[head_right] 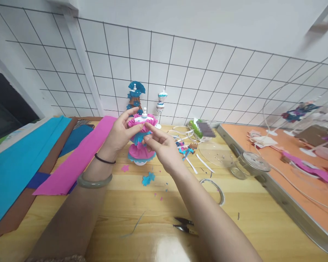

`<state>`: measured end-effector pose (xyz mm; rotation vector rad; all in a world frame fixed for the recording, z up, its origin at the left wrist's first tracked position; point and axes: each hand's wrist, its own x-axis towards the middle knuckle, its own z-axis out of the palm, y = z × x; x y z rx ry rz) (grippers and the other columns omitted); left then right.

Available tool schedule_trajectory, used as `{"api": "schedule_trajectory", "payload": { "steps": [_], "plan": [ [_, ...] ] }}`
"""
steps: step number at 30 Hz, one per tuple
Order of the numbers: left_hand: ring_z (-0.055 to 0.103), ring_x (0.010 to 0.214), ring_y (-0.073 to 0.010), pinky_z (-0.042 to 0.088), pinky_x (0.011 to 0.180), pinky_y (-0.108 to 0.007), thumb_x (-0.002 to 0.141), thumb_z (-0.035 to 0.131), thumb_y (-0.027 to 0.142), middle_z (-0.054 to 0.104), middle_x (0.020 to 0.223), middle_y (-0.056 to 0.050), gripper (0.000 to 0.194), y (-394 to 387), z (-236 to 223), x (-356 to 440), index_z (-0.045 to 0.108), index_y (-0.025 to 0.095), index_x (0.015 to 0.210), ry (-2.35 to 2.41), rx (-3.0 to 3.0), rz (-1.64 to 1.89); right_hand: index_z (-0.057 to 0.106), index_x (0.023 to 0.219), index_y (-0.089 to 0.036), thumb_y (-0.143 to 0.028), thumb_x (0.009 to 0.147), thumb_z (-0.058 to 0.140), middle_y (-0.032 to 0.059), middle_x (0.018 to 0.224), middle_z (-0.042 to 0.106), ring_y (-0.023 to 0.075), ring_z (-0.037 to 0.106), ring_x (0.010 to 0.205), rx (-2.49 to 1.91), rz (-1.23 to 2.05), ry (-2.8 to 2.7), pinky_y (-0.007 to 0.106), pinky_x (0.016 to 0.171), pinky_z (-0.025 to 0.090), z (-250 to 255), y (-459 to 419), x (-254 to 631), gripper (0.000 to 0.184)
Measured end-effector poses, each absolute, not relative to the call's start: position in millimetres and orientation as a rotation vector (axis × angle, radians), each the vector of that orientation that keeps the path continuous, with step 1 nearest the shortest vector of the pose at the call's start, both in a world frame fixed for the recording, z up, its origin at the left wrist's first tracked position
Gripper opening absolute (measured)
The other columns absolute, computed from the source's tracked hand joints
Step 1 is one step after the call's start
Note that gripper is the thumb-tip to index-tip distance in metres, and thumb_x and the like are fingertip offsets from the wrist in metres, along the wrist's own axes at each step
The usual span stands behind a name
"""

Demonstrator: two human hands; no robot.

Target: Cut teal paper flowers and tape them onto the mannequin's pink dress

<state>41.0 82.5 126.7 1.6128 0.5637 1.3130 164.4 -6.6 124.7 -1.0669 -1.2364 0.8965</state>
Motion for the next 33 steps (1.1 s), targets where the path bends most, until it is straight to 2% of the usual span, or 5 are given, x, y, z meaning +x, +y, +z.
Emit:
{"api": "schedule_trajectory", "payload": {
  "steps": [4,8,15,20,33],
  "plan": [
    [0.061,0.100,-0.0213,0.054,0.078,-0.030,0.072,0.066,0.019,0.062,0.115,-0.009,0.056,81.9,127.2,40.9,0.049,0.017,0.125,0.576,1.597,1.302,0.061,0.120,-0.025,-0.025,0.077,0.062,-0.0027,0.070,0.057,0.0088,0.042,0.055,-0.987,1.017,-1.116,0.026,0.054,0.038,127.7,-11.7,169.0,0.043],
    [0.064,0.086,-0.0190,0.054,0.065,-0.027,0.071,0.067,0.020,0.065,0.106,-0.008,0.057,80.1,129.1,40.8,0.048,0.017,0.126,0.613,1.581,1.275,0.068,0.094,-0.018,-0.032,0.075,0.066,-0.0031,0.062,0.053,0.0074,0.039,0.051,-1.055,1.027,-1.163,0.023,0.050,0.033,113.1,-20.8,179.0,0.023],
    [0.064,0.078,-0.0172,0.054,0.064,-0.027,0.069,0.069,0.020,0.066,0.096,-0.006,0.058,76.8,132.9,42.6,0.050,0.017,0.123,0.613,1.540,1.256,0.061,0.071,-0.015,-0.027,0.077,0.056,0.0008,0.066,0.060,0.0110,0.050,0.059,-1.756,0.880,-1.739,0.022,0.055,0.037,46.9,-28.2,196.9,0.014],
    [0.064,0.079,-0.0169,0.054,0.068,-0.028,0.070,0.068,0.020,0.065,0.098,-0.008,0.058,76.7,132.9,42.0,0.049,0.015,0.124,0.599,1.544,1.263,0.058,0.061,-0.015,-0.023,0.075,0.053,0.0015,0.058,0.056,0.0119,0.045,0.056,-1.958,0.778,-1.720,0.024,0.052,0.028,21.9,-25.0,196.5,0.017],
    [0.063,0.094,-0.0205,0.055,0.078,-0.032,0.072,0.068,0.022,0.064,0.108,-0.009,0.057,79.8,127.7,40.9,0.050,0.018,0.126,0.593,1.599,1.265,0.058,0.067,-0.013,-0.026,0.073,0.055,-0.0034,0.053,0.049,0.0091,0.042,0.052,-1.864,0.900,-1.523,0.021,0.050,0.031,20.1,-27.6,207.2,0.014]
  ]
}}
